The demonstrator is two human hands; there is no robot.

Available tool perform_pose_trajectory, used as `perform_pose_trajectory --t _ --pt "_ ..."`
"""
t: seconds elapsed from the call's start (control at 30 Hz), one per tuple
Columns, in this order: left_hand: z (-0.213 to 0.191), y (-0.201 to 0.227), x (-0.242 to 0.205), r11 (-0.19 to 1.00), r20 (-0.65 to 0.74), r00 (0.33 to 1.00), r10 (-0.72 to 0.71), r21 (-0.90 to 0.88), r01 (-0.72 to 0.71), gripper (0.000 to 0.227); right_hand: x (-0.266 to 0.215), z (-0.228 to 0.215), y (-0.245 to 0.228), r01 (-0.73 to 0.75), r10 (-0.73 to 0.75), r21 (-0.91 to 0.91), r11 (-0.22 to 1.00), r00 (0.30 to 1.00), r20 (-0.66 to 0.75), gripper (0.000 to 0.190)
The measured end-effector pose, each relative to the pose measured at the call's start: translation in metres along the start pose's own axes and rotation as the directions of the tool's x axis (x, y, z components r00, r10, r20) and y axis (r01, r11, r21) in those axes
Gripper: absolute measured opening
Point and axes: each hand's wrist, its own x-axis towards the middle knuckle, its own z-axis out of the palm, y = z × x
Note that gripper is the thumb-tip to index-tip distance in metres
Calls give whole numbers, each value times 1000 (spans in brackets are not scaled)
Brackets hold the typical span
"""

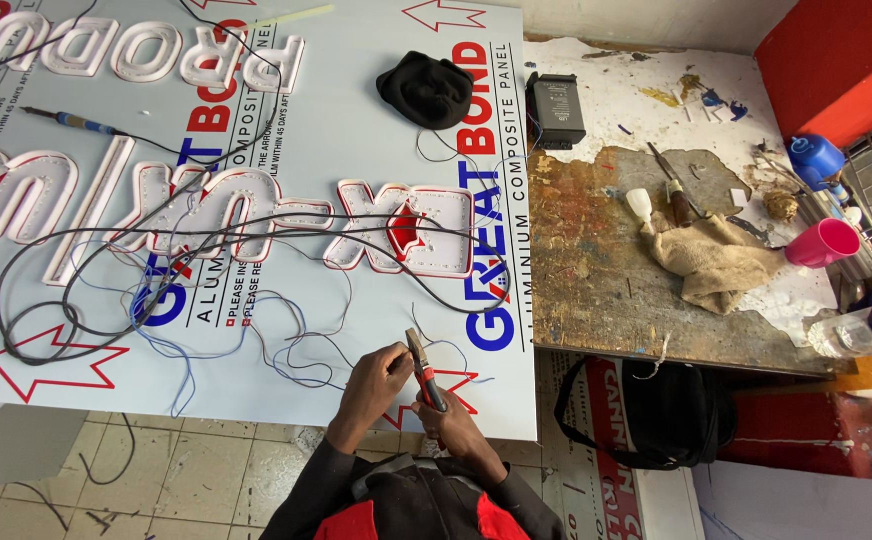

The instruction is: The person works on a large white panel with red and blue lettering, using pliers to strip and cut black wires. They repeatedly strip the insulation from wire ends and cut small sections of wire, placing the cut pieces on the panel.

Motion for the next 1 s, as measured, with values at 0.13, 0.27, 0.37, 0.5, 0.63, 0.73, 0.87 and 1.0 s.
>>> perform_pose_trajectory --t 0.13,0.27,0.37,0.5,0.63,0.73,0.87,1.0 --pt "11 -26 7 934 -108 968 225 308 -182 22 -7 -4 -8 -50 51 -118 992 999 6 14" --pt "10 -46 9 753 -9 896 443 547 -366 18 -15 -10 -25 -89 101 -116 989 990 103 20" --pt "6 -56 12 644 52 819 571 590 -487 19 -24 -13 -43 -153 143 48 987 974 175 44" --pt "-7 -54 11 648 152 837 526 566 -510 25 -20 -17 -35 -189 188 -11 982 964 187 61" --pt "-12 -69 20 545 339 772 538 559 -625 16 -2 -26 -15 -259 247 46 965 953 176 25" --pt "-15 -78 28 432 442 714 543 581 -689 19 -15 -21 -37 -248 237 28 968 949 207 18" --pt "-16 -81 35 298 493 654 573 619 -727 21 -13 -19 -42 -257 252 18 966 955 157 38" --pt "-14 -76 35 300 484 671 562 637 -710 28 12 -28 3 -184 151 136 973 964 218 18"
